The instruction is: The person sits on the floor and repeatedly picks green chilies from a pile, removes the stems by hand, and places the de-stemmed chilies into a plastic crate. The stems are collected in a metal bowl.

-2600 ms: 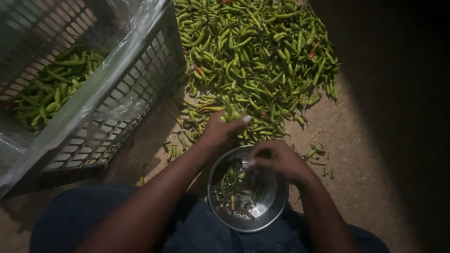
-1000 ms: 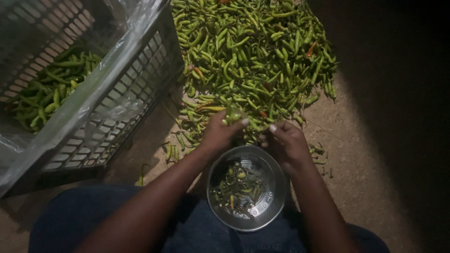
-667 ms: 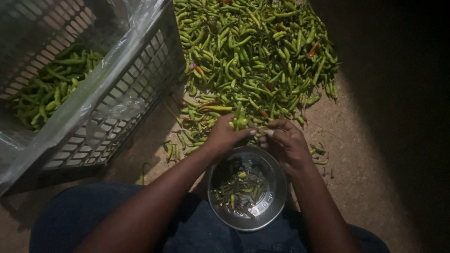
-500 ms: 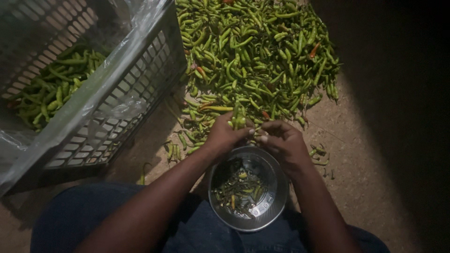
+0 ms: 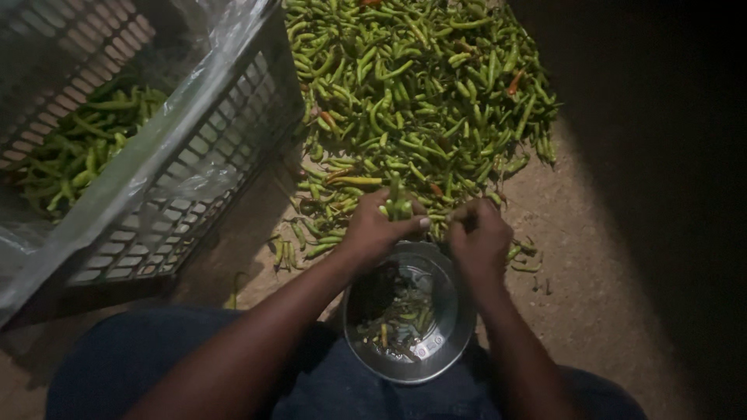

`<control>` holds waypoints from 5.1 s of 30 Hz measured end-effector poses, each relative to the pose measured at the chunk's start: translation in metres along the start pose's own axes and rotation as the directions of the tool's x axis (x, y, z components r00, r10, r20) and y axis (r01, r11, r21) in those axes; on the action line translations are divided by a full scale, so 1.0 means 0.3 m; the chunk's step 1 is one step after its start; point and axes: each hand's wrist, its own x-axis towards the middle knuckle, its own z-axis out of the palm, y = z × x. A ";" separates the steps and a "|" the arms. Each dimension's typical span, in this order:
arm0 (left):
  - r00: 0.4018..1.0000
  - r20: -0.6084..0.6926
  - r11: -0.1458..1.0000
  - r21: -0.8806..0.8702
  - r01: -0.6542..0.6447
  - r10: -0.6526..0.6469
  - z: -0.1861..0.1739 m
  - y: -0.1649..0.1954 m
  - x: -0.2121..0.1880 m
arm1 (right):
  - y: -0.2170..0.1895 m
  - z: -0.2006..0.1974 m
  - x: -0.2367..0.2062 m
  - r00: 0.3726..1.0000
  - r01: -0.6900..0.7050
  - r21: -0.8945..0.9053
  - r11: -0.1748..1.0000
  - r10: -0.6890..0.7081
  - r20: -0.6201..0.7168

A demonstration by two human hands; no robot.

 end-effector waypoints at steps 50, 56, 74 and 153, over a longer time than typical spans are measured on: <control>0.919 0.284 0.150 0.931 -0.333 0.275 -0.092 0.007 -0.005 | 0.099 -0.006 0.048 0.981 -0.095 0.070 0.993 0.081 0.174; 0.922 0.307 0.155 0.925 -0.348 0.238 -0.106 -0.019 0.009 | 0.076 -0.007 0.046 0.970 -0.149 0.030 0.988 0.140 0.201; 0.965 0.175 0.806 0.531 -0.261 0.197 -0.093 0.056 0.086 | -0.004 -0.001 0.035 0.881 -0.380 0.519 0.765 0.128 0.456; 0.928 0.171 0.846 -0.383 0.371 -0.329 -0.125 -0.062 0.143 | -0.003 0.015 -0.016 0.805 -0.010 0.003 1.000 0.006 0.593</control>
